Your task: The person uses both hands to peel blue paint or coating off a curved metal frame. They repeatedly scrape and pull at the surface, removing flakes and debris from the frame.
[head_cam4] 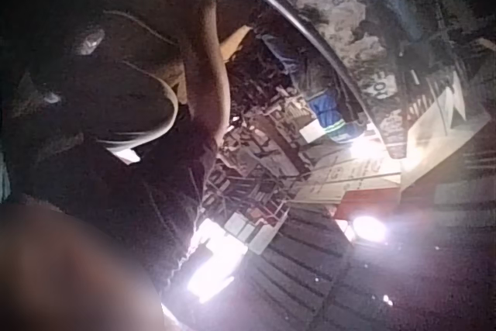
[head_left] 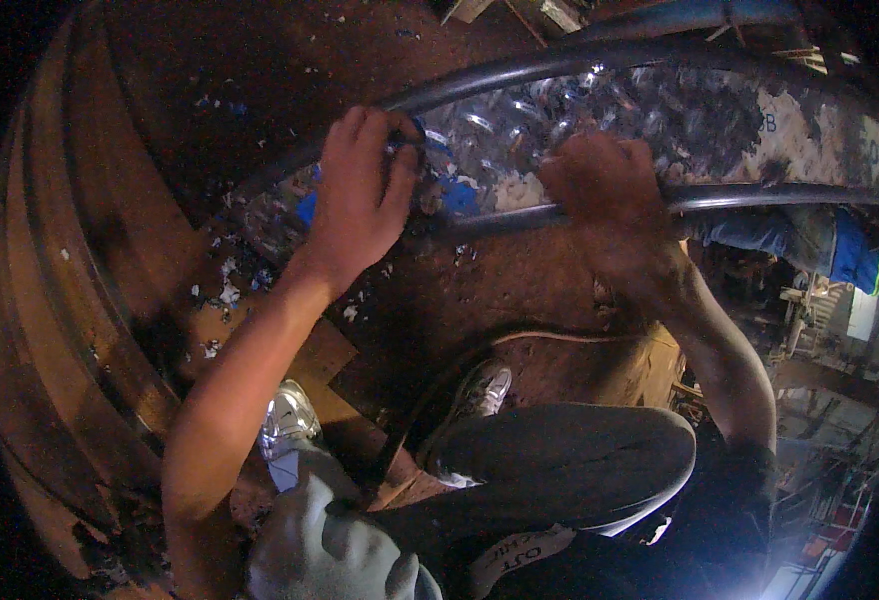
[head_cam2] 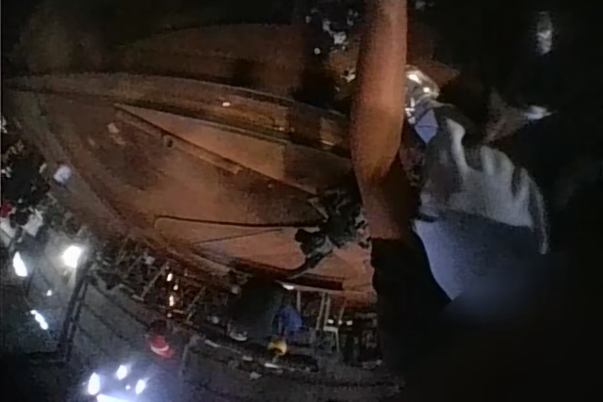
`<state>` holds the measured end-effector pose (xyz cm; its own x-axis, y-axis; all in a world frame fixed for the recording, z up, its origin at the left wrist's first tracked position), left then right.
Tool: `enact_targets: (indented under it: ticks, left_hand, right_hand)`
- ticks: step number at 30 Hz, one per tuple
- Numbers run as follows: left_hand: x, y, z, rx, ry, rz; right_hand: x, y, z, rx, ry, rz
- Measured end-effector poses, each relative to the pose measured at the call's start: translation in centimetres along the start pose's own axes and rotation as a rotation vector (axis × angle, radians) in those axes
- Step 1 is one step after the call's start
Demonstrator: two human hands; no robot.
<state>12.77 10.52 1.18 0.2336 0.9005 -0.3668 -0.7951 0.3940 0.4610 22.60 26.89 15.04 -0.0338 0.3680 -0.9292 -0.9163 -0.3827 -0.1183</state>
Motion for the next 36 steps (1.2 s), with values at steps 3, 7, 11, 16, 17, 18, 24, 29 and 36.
enact_targets:
  ticks: [3,7,11,16,17,18,24,29,36]
  left_hand:
    - [0.1,0.0,-0.1,0.007,-0.01,0.009]
    - [0.3,-0.1,-0.3,0.026,0.018,0.011]
    - [0.5,-0.1,-0.5,0.055,0.037,0.022]
    - [0.4,-0.2,-0.5,0.03,0.006,-0.001]
    - [0.4,-0.3,-0.4,0.03,-0.001,-0.002]
    - [0.4,-0.2,-0.4,0.027,0.003,-0.004]
    - [0.2,-0.1,-0.4,0.002,-0.003,-0.023]
    - [0.1,0.0,-0.4,0.001,0.0,-0.019]
    - [0.3,0.0,-0.5,0.043,0.024,0.0]
  right_hand:
    - [-1.2,0.1,0.6,-0.085,0.153,0.142]
    - [-2.4,0.0,2.2,0.095,0.536,-0.051]
    - [-2.6,0.1,2.1,0.01,0.494,0.013]
    - [-1.4,-0.9,1.8,-0.092,0.35,0.05]
    - [-1.1,-1.2,1.8,-0.076,0.321,-0.011]
    - [-0.8,-1.5,1.9,-0.061,0.321,-0.045]
    - [-0.2,-1.5,2.4,-0.076,0.34,-0.007]
    - [-1.6,-0.9,3.7,-0.011,0.554,-0.022]
    - [-2.6,-0.2,3.9,0.181,0.921,-0.164]
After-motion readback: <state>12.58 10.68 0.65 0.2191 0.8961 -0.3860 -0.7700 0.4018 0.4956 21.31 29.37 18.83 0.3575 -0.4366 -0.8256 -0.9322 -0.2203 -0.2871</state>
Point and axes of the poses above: each hand's wrist, its own y-axis towards the middle knuckle, its own x-axis out of the palm, z = x × y, the point moved 3 cm from there along y, towards the middle knuckle, and after that the axes turned 9 degrees about y, right-handed, at the moved point
